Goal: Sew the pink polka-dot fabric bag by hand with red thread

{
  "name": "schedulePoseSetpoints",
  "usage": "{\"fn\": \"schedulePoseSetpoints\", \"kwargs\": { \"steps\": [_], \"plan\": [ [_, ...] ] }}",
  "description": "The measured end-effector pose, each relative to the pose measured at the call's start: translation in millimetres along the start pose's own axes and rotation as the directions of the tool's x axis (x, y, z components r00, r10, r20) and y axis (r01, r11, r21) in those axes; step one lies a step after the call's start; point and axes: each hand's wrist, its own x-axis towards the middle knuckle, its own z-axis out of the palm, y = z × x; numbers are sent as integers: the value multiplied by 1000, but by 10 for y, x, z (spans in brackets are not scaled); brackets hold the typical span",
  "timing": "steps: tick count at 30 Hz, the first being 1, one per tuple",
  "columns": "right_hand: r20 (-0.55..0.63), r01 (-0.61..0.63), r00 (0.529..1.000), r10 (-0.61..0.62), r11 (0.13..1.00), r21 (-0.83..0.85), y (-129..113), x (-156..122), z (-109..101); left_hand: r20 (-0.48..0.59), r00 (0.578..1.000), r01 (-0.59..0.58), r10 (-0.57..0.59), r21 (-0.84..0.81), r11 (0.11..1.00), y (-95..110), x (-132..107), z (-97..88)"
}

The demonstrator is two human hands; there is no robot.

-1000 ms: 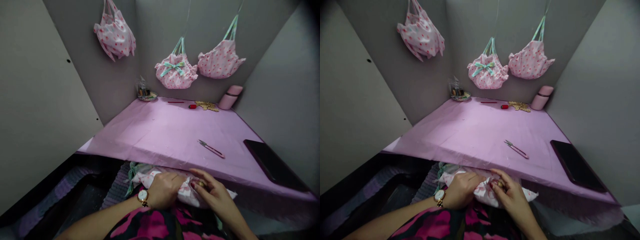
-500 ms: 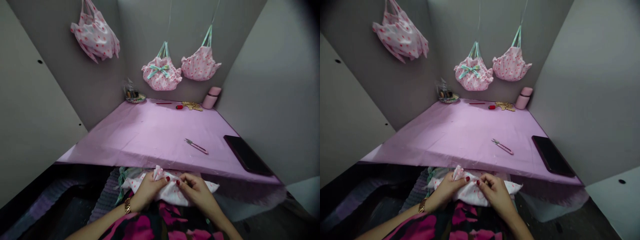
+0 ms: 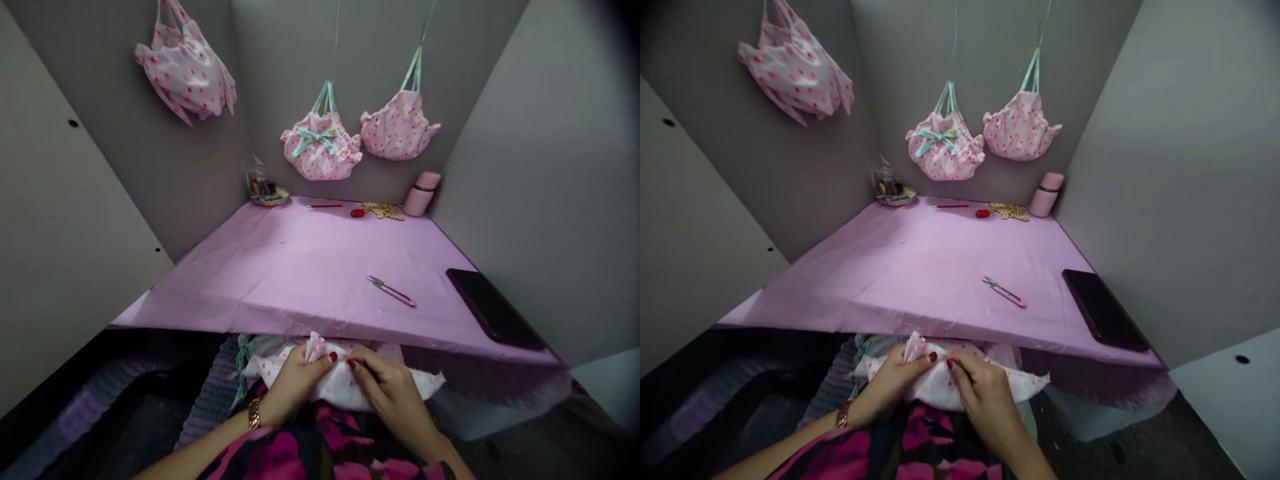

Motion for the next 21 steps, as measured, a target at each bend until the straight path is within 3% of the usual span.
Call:
{"fn": "schedulePoseSetpoints", "kwargs": {
  "steps": [21],
  "plan": [
    [-23,20,1000,-21,999,-38,31,-4,-11,-8,1000,19,-19,-22,1000,-18,-4,4]
  ]
}}
